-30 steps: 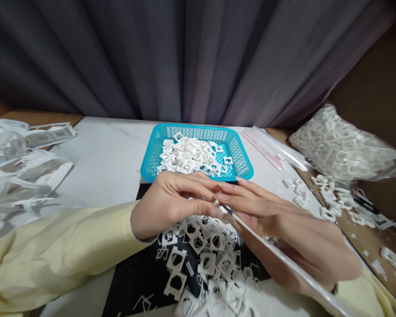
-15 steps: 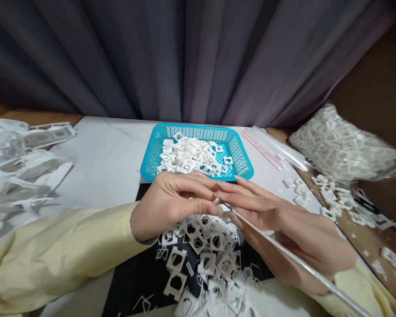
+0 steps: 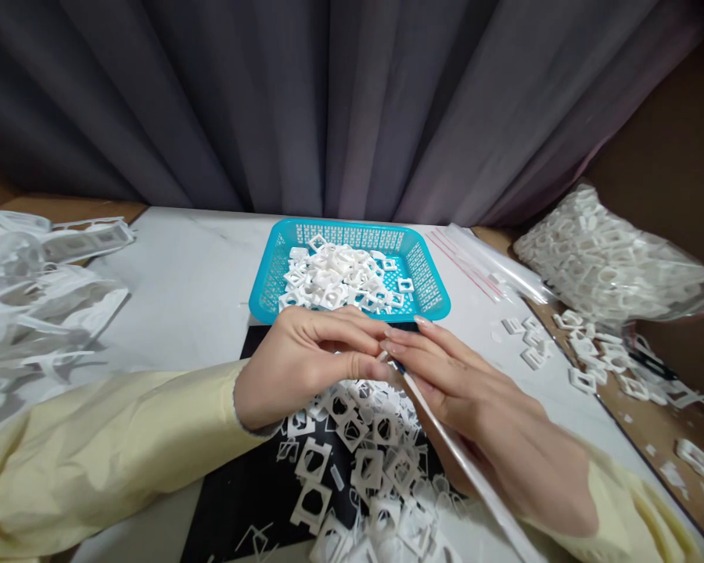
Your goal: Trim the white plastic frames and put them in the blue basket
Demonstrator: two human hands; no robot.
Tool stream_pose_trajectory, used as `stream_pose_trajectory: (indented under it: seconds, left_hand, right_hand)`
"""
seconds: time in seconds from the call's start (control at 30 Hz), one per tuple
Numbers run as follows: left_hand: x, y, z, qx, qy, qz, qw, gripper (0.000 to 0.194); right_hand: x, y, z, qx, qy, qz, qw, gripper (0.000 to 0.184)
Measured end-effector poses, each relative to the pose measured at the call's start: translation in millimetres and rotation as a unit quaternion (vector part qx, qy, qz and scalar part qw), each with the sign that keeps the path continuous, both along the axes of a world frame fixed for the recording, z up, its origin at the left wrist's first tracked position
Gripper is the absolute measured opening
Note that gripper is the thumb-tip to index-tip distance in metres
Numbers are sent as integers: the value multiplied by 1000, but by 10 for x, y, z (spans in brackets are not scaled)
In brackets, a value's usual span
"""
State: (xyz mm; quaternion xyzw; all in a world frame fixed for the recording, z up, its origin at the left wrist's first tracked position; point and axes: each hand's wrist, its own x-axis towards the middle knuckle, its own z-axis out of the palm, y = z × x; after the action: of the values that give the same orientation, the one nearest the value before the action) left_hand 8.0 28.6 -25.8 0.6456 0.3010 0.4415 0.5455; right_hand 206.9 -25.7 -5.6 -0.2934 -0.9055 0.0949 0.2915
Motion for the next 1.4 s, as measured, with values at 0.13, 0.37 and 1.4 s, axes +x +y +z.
stream_pose_trajectory:
  seconds: [0.13, 0.37, 1.4]
  left_hand:
    - [6, 13, 13, 0, -4, -9, 1000, 13]
    - [8, -11, 18, 18, 9, -29, 999, 16]
    - [0, 15, -10, -162, -69, -95, 980, 5]
  right_hand:
    - [-55, -16, -117, 53, 51, -40, 996, 33]
    - [47, 188, -52, 114, 20, -2, 993, 18]
    - [-7, 186, 206, -55, 141, 82, 985, 23]
